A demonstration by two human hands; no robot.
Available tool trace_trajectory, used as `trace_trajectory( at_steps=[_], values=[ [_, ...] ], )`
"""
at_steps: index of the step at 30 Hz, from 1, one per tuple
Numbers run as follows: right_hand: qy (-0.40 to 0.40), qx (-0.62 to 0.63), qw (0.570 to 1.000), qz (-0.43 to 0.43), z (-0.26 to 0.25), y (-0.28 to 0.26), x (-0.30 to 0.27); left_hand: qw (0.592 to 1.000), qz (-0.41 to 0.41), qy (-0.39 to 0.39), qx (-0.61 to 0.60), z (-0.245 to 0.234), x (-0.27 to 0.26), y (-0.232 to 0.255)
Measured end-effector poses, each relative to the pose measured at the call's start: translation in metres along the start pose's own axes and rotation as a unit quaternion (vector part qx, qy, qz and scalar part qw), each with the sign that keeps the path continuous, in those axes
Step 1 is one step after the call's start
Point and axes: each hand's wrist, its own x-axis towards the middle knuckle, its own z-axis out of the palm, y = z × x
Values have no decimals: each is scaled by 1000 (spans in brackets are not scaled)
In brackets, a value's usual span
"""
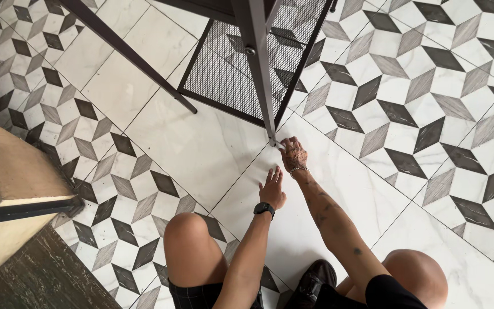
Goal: The person assembles a black metal mesh shelving unit by hand. They position the frame, attach mesh panels, and secure joints using small fasteners, repeatedly checking alignment and tightening connections.
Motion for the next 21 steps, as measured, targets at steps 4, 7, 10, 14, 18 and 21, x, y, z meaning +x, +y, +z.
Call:
trace_trajectory(
  at_steps=[4,7,10,14,18,21],
  values=[
    [-30,-15,998,48,4,0,4,1000,-5,7,16,-6,-3,7],
    [-34,-59,997,23,2,-7,4,1000,2,3,13,-11,-5,6],
    [-15,-85,996,4,-10,-14,-3,1000,8,-9,16,-17,-7,6],
    [-11,-14,1000,-17,-41,-24,-24,997,16,-70,14,-32,-7,4],
    [-35,45,997,46,-78,-46,-48,995,7,-88,-47,-52,-10,2],
    [-72,56,992,90,-108,-72,-64,986,-49,-113,-116,-65,-26,2]
  ],
)
